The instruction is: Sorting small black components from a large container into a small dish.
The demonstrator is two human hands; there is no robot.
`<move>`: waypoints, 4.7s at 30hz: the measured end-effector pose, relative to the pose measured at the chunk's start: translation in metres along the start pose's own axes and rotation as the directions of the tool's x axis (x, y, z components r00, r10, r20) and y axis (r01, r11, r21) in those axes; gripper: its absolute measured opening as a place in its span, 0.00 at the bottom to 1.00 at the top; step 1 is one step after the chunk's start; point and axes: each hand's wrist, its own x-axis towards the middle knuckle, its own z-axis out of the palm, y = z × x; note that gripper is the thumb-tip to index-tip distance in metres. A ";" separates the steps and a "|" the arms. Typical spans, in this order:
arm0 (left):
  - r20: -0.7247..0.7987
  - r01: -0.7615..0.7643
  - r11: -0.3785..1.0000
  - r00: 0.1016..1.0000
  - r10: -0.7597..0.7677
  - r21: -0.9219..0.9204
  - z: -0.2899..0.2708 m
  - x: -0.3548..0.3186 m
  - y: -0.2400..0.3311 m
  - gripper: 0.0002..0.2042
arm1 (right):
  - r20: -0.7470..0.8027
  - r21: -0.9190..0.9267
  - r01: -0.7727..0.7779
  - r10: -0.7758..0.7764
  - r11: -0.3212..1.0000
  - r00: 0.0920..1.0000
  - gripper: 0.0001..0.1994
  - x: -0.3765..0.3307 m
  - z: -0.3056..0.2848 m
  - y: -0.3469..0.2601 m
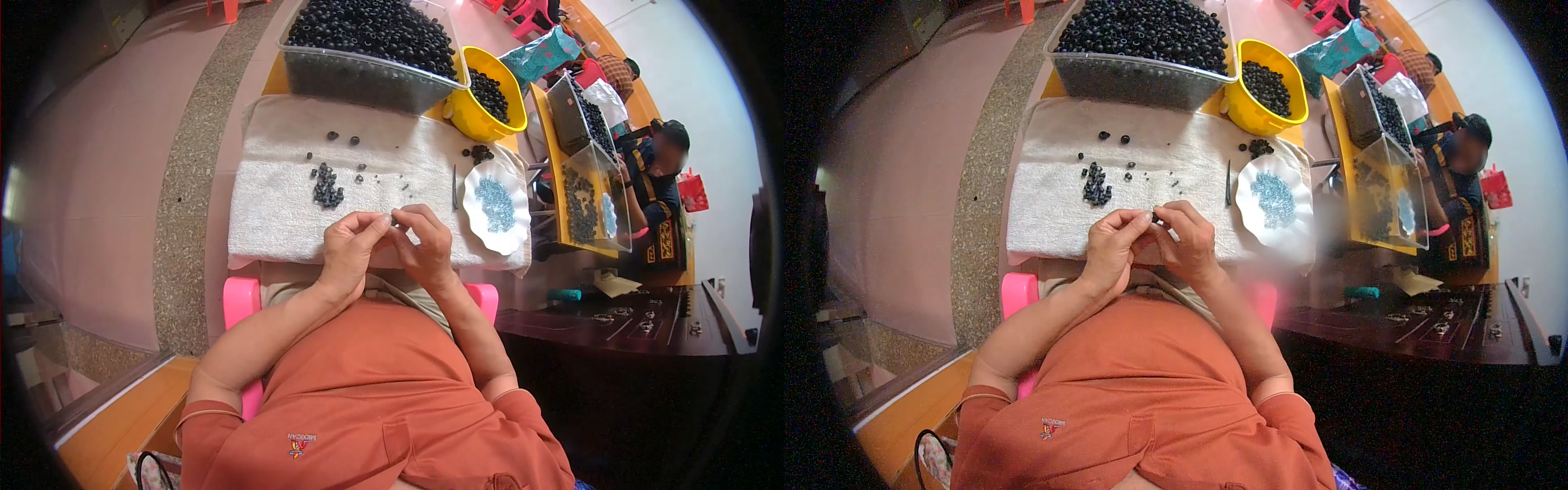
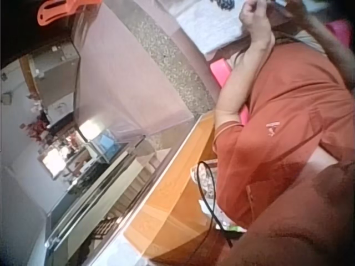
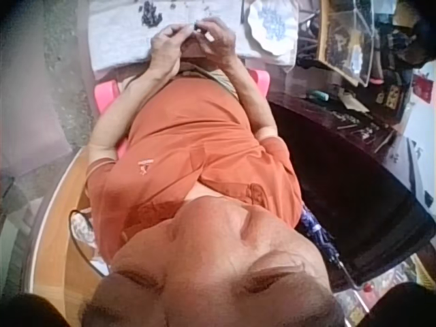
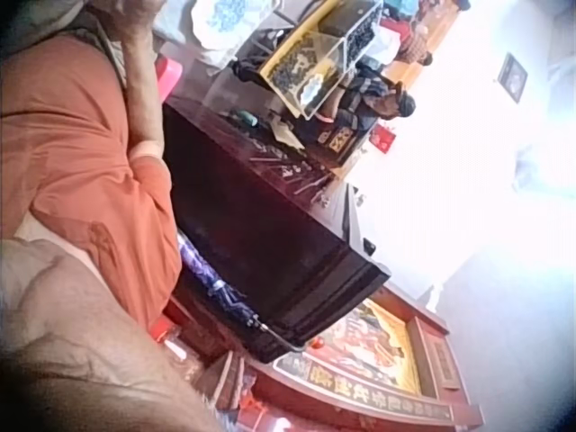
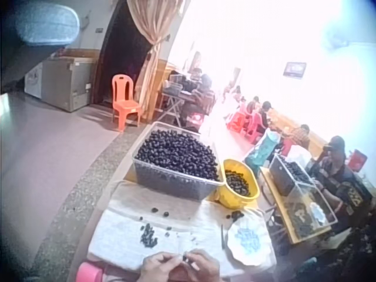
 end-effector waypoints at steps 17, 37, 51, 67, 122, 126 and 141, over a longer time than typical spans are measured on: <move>-0.053 0.043 0.998 0.998 -0.040 0.048 -0.001 0.001 0.003 0.06 | 0.123 -0.137 -0.353 0.370 0.926 0.921 0.12 0.045 -0.073 0.035; -0.023 0.058 0.993 0.998 -0.056 0.101 -0.004 0.003 0.000 0.07 | 0.193 -0.186 -0.147 0.183 0.972 0.964 0.07 0.097 -0.042 0.073; -0.031 0.056 0.993 0.998 -0.053 0.106 -0.003 0.002 0.001 0.06 | 0.434 -0.289 0.066 0.069 0.955 0.898 0.12 0.130 0.031 0.061; -0.034 0.066 0.994 0.997 -0.063 0.090 -0.002 0.001 0.003 0.06 | 0.561 -0.400 -0.064 0.300 0.914 0.771 0.12 0.140 0.035 0.051; 0.023 0.059 0.998 0.998 -0.060 0.015 -0.005 0.004 0.004 0.08 | 0.452 -0.051 -0.265 0.259 0.963 0.854 0.08 0.046 -0.022 -0.003; 0.004 0.087 0.995 0.996 -0.087 0.052 -0.006 0.005 0.006 0.06 | 0.466 0.023 -0.284 0.241 0.958 0.851 0.08 0.043 -0.026 0.000; 0.014 0.108 0.993 0.994 -0.109 0.043 -0.006 0.005 0.010 0.07 | 0.413 0.346 -0.457 0.305 0.819 0.858 0.06 0.028 -0.025 0.022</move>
